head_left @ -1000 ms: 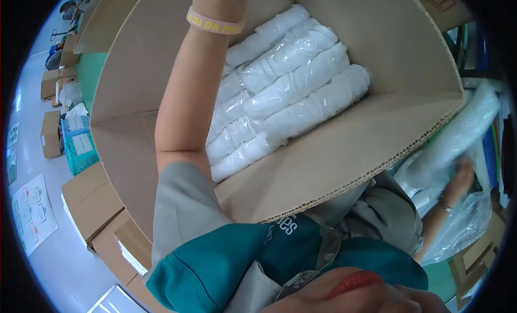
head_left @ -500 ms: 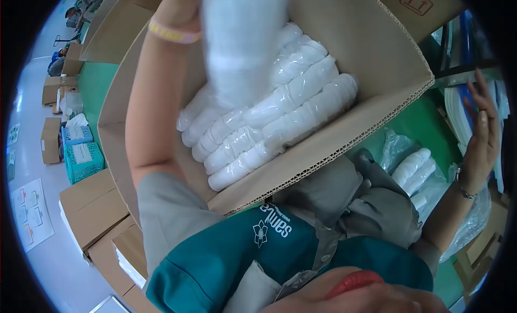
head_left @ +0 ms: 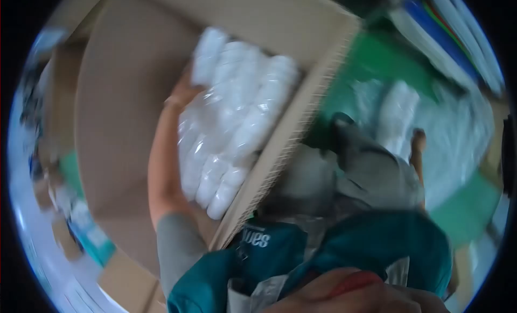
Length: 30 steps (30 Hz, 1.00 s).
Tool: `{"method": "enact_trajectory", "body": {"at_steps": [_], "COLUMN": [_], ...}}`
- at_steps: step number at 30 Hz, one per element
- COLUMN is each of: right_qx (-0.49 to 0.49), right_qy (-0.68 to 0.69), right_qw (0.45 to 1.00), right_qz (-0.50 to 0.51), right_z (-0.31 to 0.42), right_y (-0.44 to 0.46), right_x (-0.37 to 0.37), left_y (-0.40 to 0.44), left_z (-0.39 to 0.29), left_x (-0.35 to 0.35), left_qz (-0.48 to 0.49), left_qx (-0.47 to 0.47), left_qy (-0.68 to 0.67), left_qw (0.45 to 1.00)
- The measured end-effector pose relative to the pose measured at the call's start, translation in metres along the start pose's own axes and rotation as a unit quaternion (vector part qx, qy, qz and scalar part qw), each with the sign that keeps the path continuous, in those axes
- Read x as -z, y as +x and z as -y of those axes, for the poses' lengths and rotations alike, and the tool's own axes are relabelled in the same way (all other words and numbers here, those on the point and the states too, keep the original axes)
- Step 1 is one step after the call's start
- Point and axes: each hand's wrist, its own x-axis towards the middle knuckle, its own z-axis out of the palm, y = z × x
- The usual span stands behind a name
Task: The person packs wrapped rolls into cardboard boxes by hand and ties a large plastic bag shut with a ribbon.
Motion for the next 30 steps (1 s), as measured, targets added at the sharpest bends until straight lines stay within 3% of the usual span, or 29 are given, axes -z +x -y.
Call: {"method": "enact_trajectory", "body": {"at_steps": [1, 2, 3, 6, 7, 11, 14, 16, 17, 18, 19, 20, 22, 24, 26, 28, 30], "right_qx": [-0.051, -0.054, -0.070, -0.220, -0.213, -0.178, -0.172, -0.122, -0.096, -0.084, -0.039, 0.008, 0.269, 0.222, 0.365, 0.555, 0.609], "right_qy": [-0.033, -0.194, -0.237, -0.157, -0.140, 0.015, 0.028, 0.199, 0.237, 0.232, 0.225, 0.218, 0.166, 0.214, 0.147, -0.015, 0.106], "right_qw": [0.998, 0.979, 0.967, 0.963, 0.967, 0.984, 0.985, 0.972, 0.966, 0.968, 0.973, 0.976, 0.949, 0.951, 0.919, 0.827, 0.785], "right_qz": [-0.027, -0.036, -0.069, -0.006, -0.012, 0.025, 0.007, -0.035, -0.044, -0.043, -0.030, -0.017, -0.010, 0.000, -0.012, -0.093, 0.036], "right_z": [-0.015, -0.061, -0.059, -0.037, -0.024, -0.025, -0.038, -0.033, -0.010, 0.010, 0.029, 0.050, 0.084, 0.174, 0.229, 0.282, 0.344], "right_y": [-0.004, 0.019, 0.012, 0.002, -0.003, 0.000, 0.006, -0.001, -0.010, -0.016, -0.023, -0.031, -0.040, -0.084, -0.108, -0.130, -0.161], "right_x": [-0.011, -0.017, -0.031, -0.049, -0.054, -0.067, -0.071, -0.069, -0.067, -0.060, -0.051, -0.042, -0.033, -0.022, -0.011, -0.010, -0.031], "left_y": [0.001, 0.002, 0.004, 0.007, 0.006, 0.002, 0.002, 0.002, 0.004, 0.005, 0.005, 0.008, 0.006, 0.004, 0.001, -0.004, -0.005], "left_z": [0.005, 0.001, -0.002, -0.032, -0.031, -0.012, -0.003, 0.003, -0.002, -0.017, -0.079, -0.095, -0.142, -0.193, -0.256, -0.268, -0.272], "left_x": [-0.006, -0.009, -0.008, -0.013, -0.009, -0.009, -0.004, 0.006, 0.019, 0.032, 0.045, 0.058, 0.083, 0.098, 0.082, 0.081, 0.067], "left_qz": [-0.004, -0.006, -0.012, -0.056, -0.007, -0.019, -0.051, -0.070, -0.139, -0.208, -0.269, -0.334, -0.372, -0.322, -0.242, -0.130, -0.074], "left_qx": [-0.034, -0.012, 0.012, 0.001, -0.022, 0.026, 0.067, 0.063, 0.039, 0.015, 0.012, -0.043, -0.144, -0.245, -0.241, -0.268, -0.270], "left_qy": [-0.017, 0.012, 0.040, -0.090, 0.008, -0.084, -0.063, -0.063, -0.072, -0.079, -0.004, -0.072, -0.122, -0.219, -0.255, -0.314, -0.340], "left_qw": [0.999, 1.000, 0.999, 0.994, 1.000, 0.996, 0.994, 0.994, 0.987, 0.975, 0.963, 0.939, 0.909, 0.888, 0.905, 0.901, 0.898]}}
